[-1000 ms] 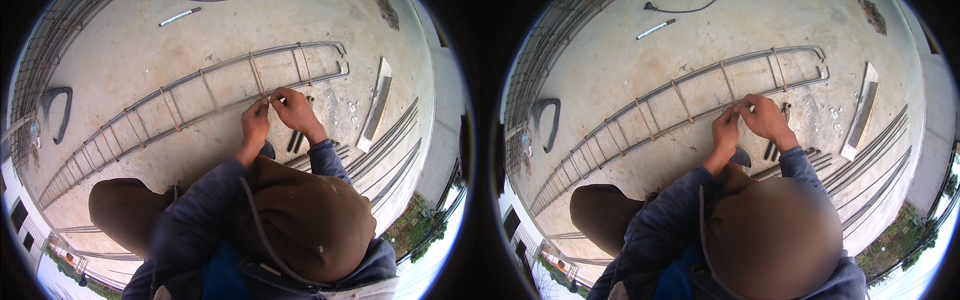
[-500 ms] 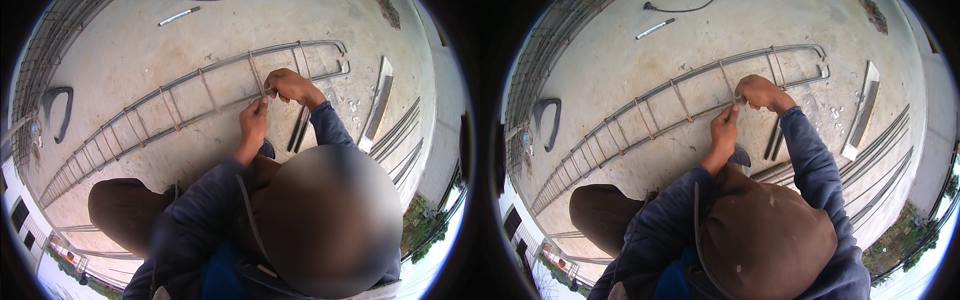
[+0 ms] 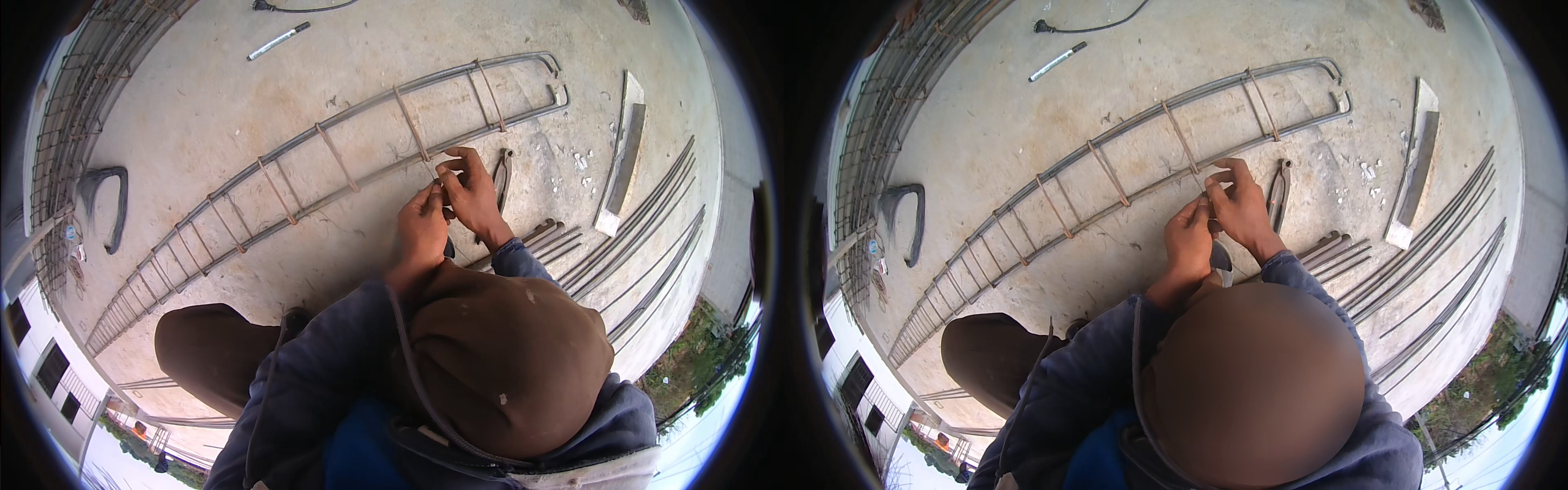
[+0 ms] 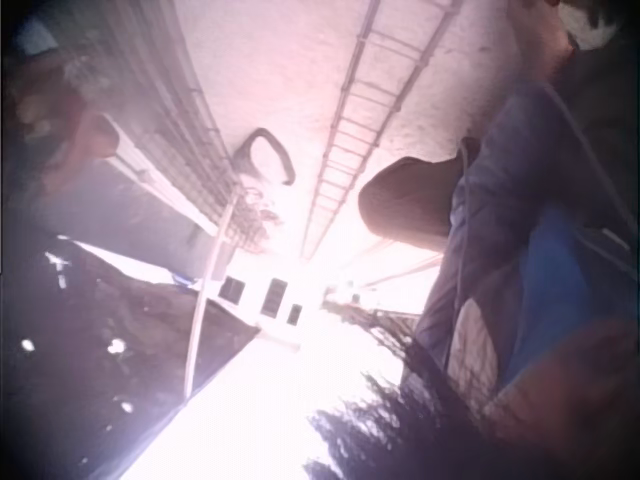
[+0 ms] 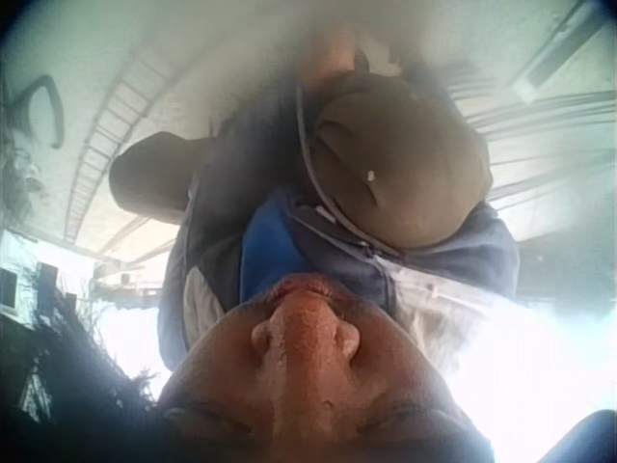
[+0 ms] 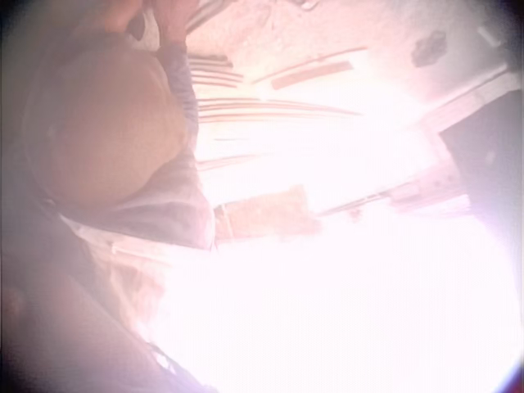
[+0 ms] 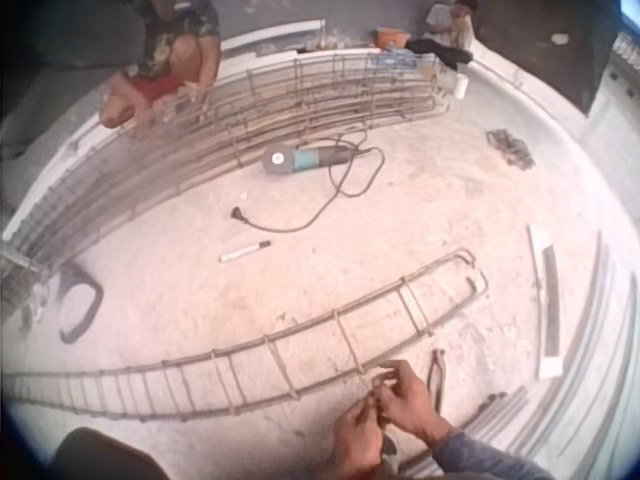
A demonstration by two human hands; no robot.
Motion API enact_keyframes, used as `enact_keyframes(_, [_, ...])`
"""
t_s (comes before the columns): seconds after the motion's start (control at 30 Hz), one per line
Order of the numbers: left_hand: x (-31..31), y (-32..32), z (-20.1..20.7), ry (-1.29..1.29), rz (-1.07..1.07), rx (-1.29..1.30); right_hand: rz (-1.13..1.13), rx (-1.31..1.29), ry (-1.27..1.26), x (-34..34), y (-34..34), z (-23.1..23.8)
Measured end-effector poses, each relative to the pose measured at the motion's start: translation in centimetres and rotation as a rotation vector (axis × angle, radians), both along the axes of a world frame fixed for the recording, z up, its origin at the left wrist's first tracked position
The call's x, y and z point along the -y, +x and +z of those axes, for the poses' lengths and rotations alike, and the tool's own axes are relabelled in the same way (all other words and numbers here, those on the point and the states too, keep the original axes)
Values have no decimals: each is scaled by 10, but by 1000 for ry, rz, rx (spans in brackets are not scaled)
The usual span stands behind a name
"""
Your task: The person assembles a rebar cage by tying thin wire around the intersections of steel bars using pliers. They work methodically along the length of the cage, securing each joint.
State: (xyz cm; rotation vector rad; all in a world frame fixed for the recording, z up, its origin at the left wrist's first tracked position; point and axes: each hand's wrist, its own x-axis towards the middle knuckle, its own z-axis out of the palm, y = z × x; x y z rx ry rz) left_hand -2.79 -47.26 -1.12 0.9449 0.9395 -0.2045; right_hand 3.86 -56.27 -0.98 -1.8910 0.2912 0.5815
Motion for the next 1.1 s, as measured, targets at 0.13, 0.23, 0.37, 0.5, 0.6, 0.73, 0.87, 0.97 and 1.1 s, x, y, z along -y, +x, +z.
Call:
enact_keyframes(0.13, [-14, -18, -4, 284, -388, 63, 284, -259, 139, 14, -2, -7])
enact_keyframes(0.23, [-42, -14, 12, 597, -667, 86, 431, 7, -95, 15, 0, 3])
enact_keyframes(0.37, [-79, 26, 10, 1155, -536, 408, 742, 328, -475, 0, 23, 31])
enact_keyframes(0.5, [-81, 53, -5, 1002, -650, 583, 689, 632, -469, -5, 52, 27])
enact_keyframes(0.6, [-74, 49, -17, 1014, -601, 507, 615, 600, -549, -2, 54, 17])
enact_keyframes(0.73, [-74, 47, -23, 1031, -579, 512, 529, 458, -596, -2, 17, 2])
enact_keyframes(0.87, [-77, 51, -19, 906, -529, 503, 327, 340, -271, -18, -16, -14])
enact_keyframes(0.97, [-87, 45, -19, 963, -432, 458, 105, 65, 64, -19, -8, -11])
enact_keyframes(1.1, [-92, 31, -19, 1085, -262, 441, 51, 80, 33, -14, 29, -8])
